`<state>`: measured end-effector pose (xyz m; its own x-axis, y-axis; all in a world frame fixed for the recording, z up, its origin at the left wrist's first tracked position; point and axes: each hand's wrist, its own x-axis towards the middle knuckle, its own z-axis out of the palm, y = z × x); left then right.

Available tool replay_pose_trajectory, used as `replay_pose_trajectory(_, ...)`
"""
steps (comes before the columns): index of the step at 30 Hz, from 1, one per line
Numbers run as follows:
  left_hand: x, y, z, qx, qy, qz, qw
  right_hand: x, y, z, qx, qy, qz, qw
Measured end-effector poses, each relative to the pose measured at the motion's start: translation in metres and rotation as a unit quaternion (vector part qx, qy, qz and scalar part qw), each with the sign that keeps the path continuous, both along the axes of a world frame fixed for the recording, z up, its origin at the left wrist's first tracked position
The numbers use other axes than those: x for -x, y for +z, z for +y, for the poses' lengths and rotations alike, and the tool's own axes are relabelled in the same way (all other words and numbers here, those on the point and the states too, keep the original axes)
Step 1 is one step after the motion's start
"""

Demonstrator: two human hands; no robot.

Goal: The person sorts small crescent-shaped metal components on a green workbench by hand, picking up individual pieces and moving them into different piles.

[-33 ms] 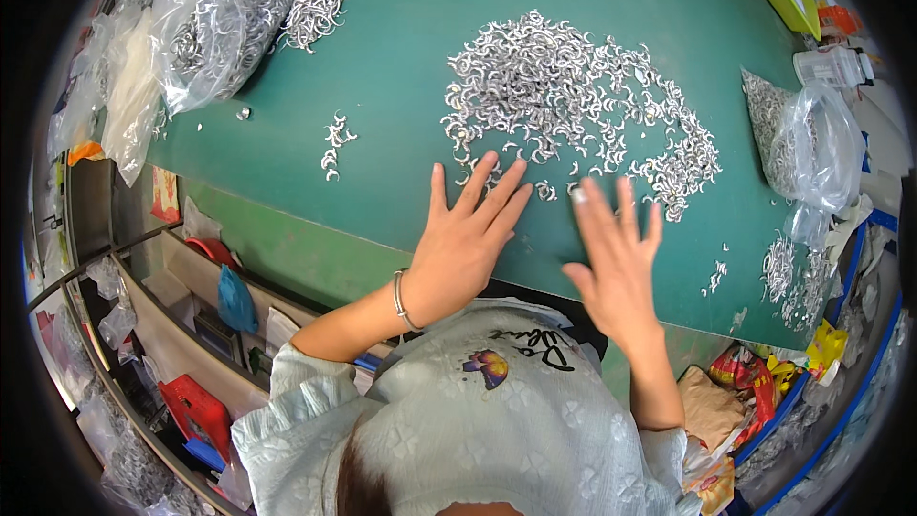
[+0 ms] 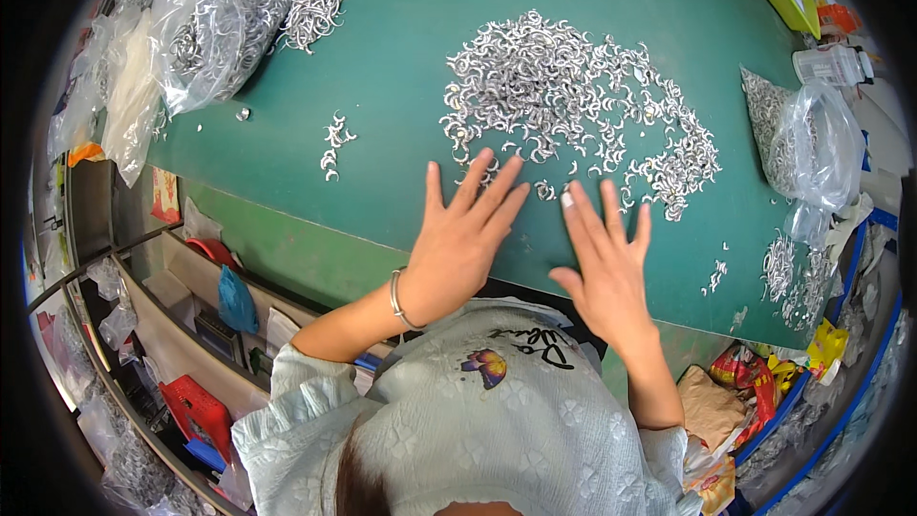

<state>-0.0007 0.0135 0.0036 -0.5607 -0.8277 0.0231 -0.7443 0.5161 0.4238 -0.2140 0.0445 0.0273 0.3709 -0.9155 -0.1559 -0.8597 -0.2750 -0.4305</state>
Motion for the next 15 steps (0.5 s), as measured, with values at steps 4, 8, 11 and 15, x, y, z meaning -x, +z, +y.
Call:
replay_pose_trajectory(4,-0.003,0.001,0.003,0.024,0.013,0.019,0.999,0.006,0.003,0.009,0.056,-0.021,-0.035,0.998)
replay_pose_trajectory(8,0.014,0.006,-0.001,0.012,-0.026,0.019,0.999,-0.003,-0.001,0.006,0.010,0.013,0.006,1.000)
replay_pose_trajectory(11,0.002,0.007,0.005,-0.022,-0.010,0.056,0.998,0.005,0.003,0.021,-0.016,0.029,-0.017,0.999)
replay_pose_trajectory(15,0.001,0.008,0.011,-0.036,0.003,0.107,0.994,-0.002,0.001,0.006,0.014,0.006,-0.021,1.000)
